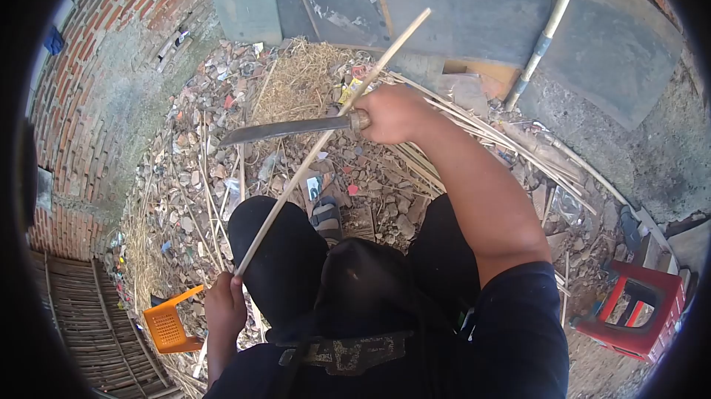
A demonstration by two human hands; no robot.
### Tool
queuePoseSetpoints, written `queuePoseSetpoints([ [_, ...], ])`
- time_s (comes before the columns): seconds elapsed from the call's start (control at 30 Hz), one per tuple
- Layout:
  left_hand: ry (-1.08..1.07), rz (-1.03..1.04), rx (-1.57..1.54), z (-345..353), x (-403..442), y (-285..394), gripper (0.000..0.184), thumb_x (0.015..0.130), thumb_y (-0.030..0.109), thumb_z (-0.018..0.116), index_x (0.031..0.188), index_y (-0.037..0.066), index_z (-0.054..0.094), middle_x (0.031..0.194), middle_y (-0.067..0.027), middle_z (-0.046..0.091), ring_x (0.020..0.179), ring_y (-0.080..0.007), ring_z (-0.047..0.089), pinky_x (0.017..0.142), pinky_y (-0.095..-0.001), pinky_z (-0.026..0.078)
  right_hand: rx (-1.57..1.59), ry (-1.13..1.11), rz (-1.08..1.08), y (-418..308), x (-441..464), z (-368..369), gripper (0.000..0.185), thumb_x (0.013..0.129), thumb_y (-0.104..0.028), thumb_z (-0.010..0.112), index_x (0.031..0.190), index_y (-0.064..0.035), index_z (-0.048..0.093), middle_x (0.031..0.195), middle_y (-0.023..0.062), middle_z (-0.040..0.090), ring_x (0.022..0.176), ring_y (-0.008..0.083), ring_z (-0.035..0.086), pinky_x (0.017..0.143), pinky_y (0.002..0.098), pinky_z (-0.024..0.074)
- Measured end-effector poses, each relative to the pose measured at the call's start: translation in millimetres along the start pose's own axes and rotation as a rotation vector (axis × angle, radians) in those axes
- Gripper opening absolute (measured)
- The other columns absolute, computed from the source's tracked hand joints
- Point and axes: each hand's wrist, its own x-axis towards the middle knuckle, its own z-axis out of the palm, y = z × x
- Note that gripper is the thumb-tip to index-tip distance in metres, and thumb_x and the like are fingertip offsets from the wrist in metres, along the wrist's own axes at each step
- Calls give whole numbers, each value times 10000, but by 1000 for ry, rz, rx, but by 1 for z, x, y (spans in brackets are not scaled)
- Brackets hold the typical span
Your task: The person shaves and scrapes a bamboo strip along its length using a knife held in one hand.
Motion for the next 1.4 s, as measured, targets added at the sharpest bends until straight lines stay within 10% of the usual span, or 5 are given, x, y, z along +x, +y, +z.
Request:
queuePoseSetpoints([
  [0.3, -350, -130, -369, -13, -9, -3, 323, 1034, 233, 552, 819, -7, 536, 624, -224, 585, 614, -451, 622, 554, -483, 449, 13, 20, 19, -5, 1, -3, 229, 746, -264, 714, 895, -90, 703, 818, 167, 698, 858, 380, 687, 771, 489, 539],
  [1.3, -197, -15, -255, 6, 8, 6, 358, 1069, 255, 499, 808, 10, 504, 613, -244, 570, 615, -495, 591, 539, -513, 435, -87, -166, -88, -44, 5, 11, 211, 788, -234, 720, 976, -141, 738, 790, 132, 691, 791, 324, 689, 730, 444, 531],
  [1.4, -142, -4, -205, 12, 3, 4, 322, 1058, 239, 517, 826, 16, 493, 598, -254, 553, 588, -505, 574, 527, -550, 418, 160, -135, 157, -1, 26, 26, 242, 779, -220, 673, 968, -80, 727, 860, 180, 708, 851, 367, 690, 786, 469, 538],
])
